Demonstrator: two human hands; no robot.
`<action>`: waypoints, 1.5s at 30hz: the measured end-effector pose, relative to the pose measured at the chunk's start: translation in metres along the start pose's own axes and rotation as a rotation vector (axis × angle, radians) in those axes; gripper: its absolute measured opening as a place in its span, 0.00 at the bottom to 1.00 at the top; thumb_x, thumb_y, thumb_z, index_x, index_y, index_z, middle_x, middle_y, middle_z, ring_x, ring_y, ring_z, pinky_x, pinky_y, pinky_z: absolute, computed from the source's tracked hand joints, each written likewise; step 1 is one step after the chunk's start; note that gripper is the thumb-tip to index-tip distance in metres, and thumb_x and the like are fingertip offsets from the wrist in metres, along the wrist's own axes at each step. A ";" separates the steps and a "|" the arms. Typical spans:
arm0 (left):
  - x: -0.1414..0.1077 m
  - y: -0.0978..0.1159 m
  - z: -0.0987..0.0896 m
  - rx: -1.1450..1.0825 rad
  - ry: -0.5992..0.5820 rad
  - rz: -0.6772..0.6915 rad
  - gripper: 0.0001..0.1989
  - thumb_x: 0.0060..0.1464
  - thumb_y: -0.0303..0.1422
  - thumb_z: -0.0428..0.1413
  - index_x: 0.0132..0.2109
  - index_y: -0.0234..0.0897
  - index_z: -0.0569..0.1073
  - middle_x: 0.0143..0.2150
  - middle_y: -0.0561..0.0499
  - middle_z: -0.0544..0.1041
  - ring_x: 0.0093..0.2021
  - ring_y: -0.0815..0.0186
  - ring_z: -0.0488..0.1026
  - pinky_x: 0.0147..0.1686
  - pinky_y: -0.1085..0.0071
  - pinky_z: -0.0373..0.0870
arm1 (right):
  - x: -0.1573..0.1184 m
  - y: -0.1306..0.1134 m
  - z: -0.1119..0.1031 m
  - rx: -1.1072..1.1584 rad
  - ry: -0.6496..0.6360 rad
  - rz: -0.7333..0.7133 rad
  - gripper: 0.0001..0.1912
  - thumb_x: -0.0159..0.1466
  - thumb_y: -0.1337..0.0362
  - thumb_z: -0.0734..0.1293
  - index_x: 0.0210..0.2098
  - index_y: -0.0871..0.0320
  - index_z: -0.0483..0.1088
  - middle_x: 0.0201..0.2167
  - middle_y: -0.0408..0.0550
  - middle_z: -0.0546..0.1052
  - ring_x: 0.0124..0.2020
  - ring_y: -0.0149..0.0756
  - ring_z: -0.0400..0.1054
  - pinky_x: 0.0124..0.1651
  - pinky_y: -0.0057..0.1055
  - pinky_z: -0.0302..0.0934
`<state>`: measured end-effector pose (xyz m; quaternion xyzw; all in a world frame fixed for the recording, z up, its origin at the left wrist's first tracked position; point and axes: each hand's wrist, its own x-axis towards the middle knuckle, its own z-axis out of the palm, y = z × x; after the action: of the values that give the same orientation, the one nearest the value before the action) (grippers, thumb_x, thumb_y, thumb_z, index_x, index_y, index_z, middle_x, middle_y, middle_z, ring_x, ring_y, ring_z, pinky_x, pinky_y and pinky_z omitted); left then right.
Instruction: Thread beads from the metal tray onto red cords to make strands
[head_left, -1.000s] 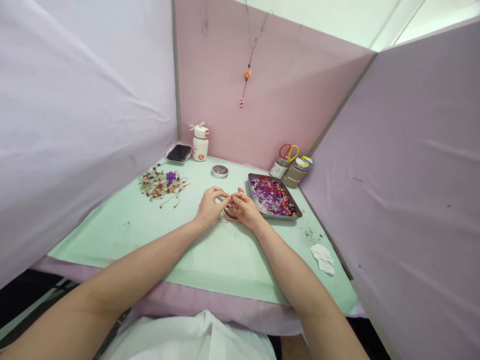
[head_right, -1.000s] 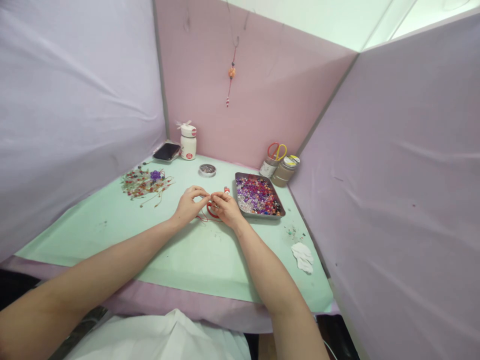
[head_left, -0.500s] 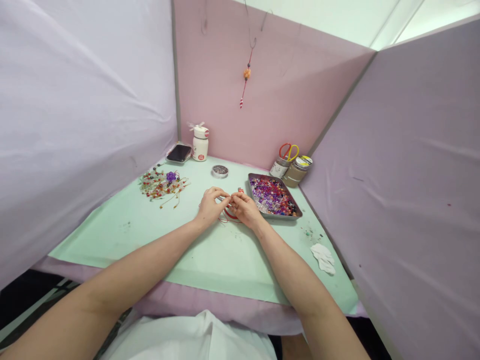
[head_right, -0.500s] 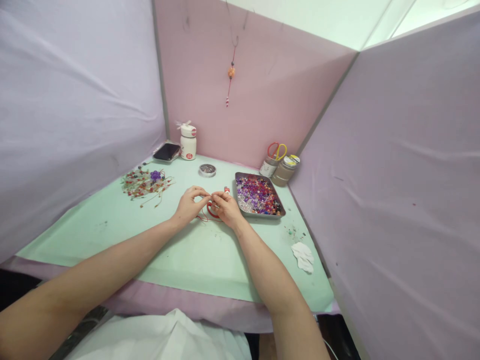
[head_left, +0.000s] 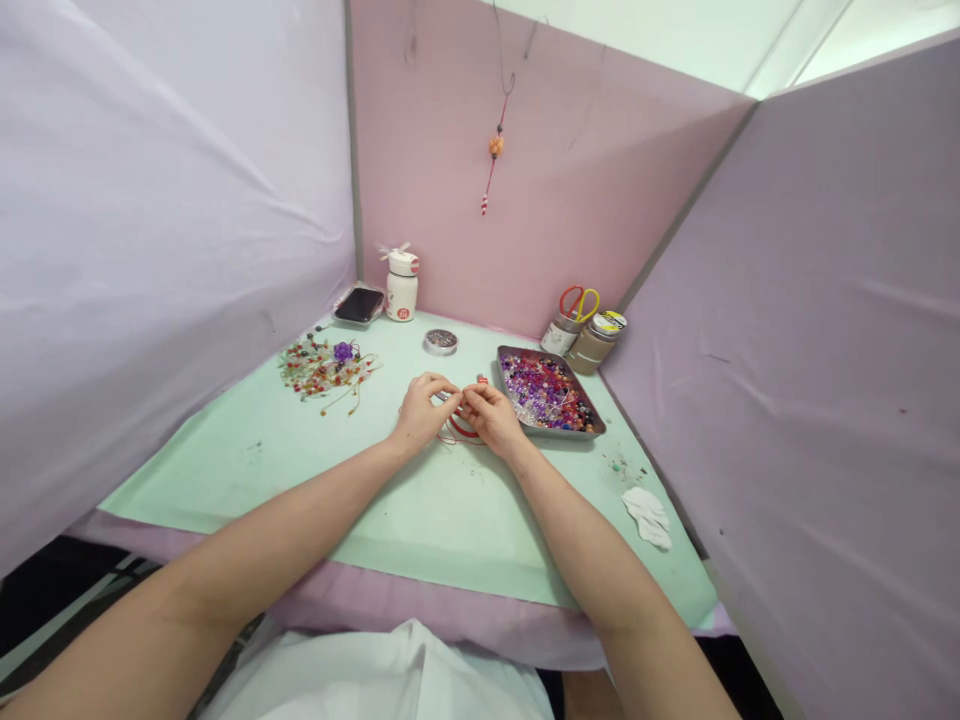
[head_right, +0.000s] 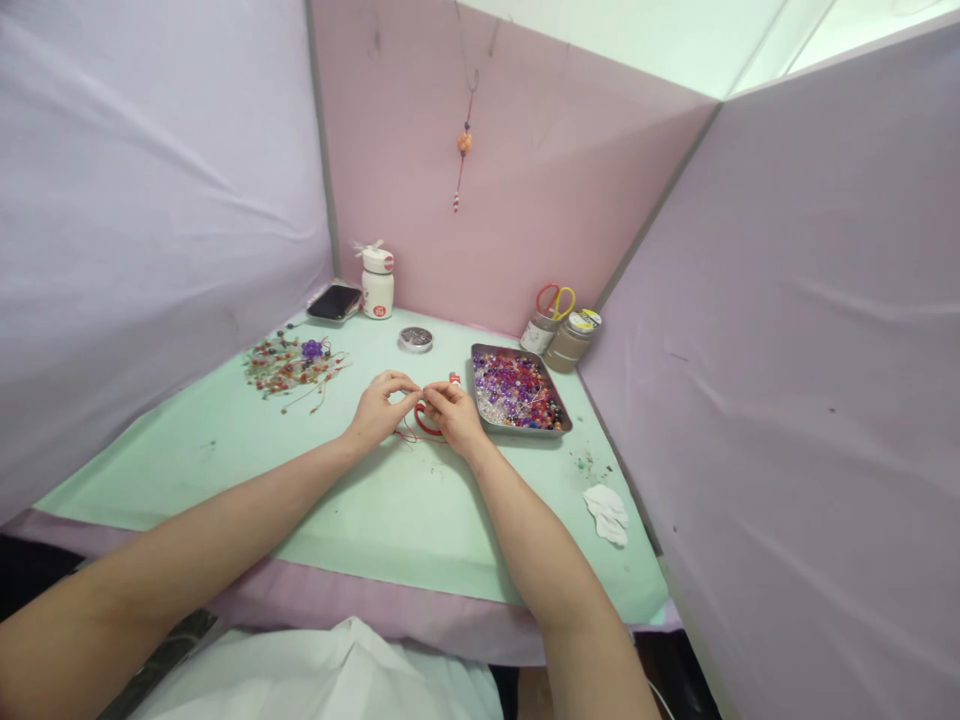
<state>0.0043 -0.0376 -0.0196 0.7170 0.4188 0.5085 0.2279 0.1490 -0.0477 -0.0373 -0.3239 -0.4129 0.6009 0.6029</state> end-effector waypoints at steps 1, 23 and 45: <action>0.000 0.000 0.000 -0.018 -0.001 0.003 0.04 0.50 0.32 0.56 0.30 0.38 0.75 0.35 0.49 0.74 0.42 0.63 0.70 0.48 0.64 0.65 | 0.000 0.000 0.001 -0.003 0.003 -0.008 0.11 0.48 0.60 0.75 0.28 0.57 0.72 0.23 0.38 0.70 0.25 0.24 0.61 0.37 0.27 0.63; -0.001 0.000 0.004 -0.253 -0.059 -0.170 0.07 0.47 0.32 0.56 0.31 0.36 0.77 0.32 0.49 0.80 0.34 0.64 0.76 0.39 0.69 0.71 | 0.001 0.005 0.001 -0.092 0.090 -0.068 0.11 0.48 0.59 0.75 0.27 0.57 0.73 0.26 0.41 0.73 0.26 0.25 0.65 0.37 0.27 0.65; 0.001 0.003 0.003 -0.395 -0.058 -0.264 0.08 0.46 0.37 0.58 0.30 0.36 0.74 0.30 0.50 0.77 0.34 0.65 0.74 0.39 0.67 0.70 | -0.001 -0.017 0.002 -0.256 0.113 -0.194 0.09 0.52 0.58 0.72 0.29 0.56 0.72 0.23 0.39 0.70 0.26 0.28 0.63 0.36 0.29 0.62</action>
<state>0.0082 -0.0385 -0.0177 0.6120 0.3948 0.5253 0.4401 0.1549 -0.0501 -0.0211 -0.3903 -0.4808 0.4632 0.6340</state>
